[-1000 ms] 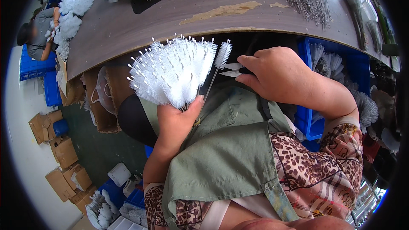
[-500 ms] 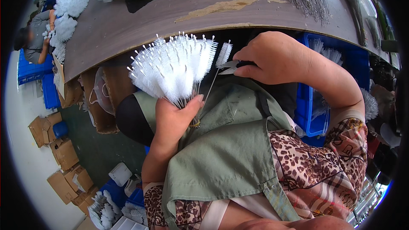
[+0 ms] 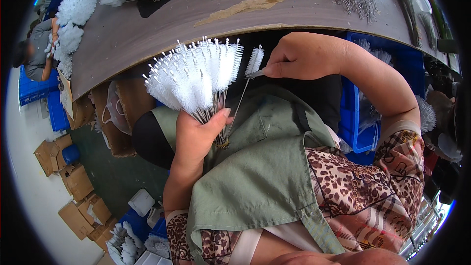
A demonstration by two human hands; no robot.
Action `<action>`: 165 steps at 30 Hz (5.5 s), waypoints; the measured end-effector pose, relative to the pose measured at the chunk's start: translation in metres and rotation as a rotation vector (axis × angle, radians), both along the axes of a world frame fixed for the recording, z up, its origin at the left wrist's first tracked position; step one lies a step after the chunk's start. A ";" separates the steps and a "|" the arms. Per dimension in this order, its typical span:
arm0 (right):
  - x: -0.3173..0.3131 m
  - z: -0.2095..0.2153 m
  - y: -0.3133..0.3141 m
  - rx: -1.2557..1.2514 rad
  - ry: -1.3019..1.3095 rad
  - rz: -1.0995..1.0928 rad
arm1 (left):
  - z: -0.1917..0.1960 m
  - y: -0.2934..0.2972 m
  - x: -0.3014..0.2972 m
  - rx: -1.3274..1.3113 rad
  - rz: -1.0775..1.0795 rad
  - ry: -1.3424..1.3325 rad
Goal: Trimming and organizing white bristles for tube-style cleaning brushes at a factory workbench.
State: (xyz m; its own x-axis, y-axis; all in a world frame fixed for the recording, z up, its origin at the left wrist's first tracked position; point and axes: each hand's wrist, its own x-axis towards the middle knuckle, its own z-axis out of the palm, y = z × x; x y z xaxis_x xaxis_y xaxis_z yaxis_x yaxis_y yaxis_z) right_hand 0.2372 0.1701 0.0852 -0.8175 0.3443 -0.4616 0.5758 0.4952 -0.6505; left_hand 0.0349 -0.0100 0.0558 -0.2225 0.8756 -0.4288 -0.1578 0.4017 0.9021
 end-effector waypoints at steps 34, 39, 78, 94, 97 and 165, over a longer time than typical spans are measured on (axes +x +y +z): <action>-0.017 -0.071 0.003 -0.676 0.987 -0.493 | -0.041 0.000 -0.006 0.026 -0.042 -0.740; -0.019 -0.071 -0.004 -0.944 1.038 -0.488 | -0.045 -0.006 -0.012 0.031 0.064 -0.804; -0.034 -0.072 -0.008 -1.000 1.052 -0.387 | -0.024 -0.001 0.014 -0.073 0.102 -0.469; -0.033 -0.071 -0.007 -0.810 1.093 -0.473 | -0.028 -0.003 0.014 -0.034 0.101 -0.471; -0.024 -0.054 0.003 -0.515 0.796 -0.358 | -0.023 -0.001 0.015 -0.051 0.098 -0.425; -0.005 -0.018 -0.092 -1.372 0.887 -0.631 | -0.036 -0.005 0.022 0.176 0.151 -0.063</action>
State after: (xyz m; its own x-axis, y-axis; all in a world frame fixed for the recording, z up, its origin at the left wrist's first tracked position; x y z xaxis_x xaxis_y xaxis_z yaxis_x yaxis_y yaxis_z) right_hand 0.2326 0.0779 0.0674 -0.8679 0.4579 -0.1923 -0.2831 -0.7742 -0.5661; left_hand 0.0573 -0.0149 0.0195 -0.3338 0.8971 -0.2894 -0.2626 0.2064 0.9426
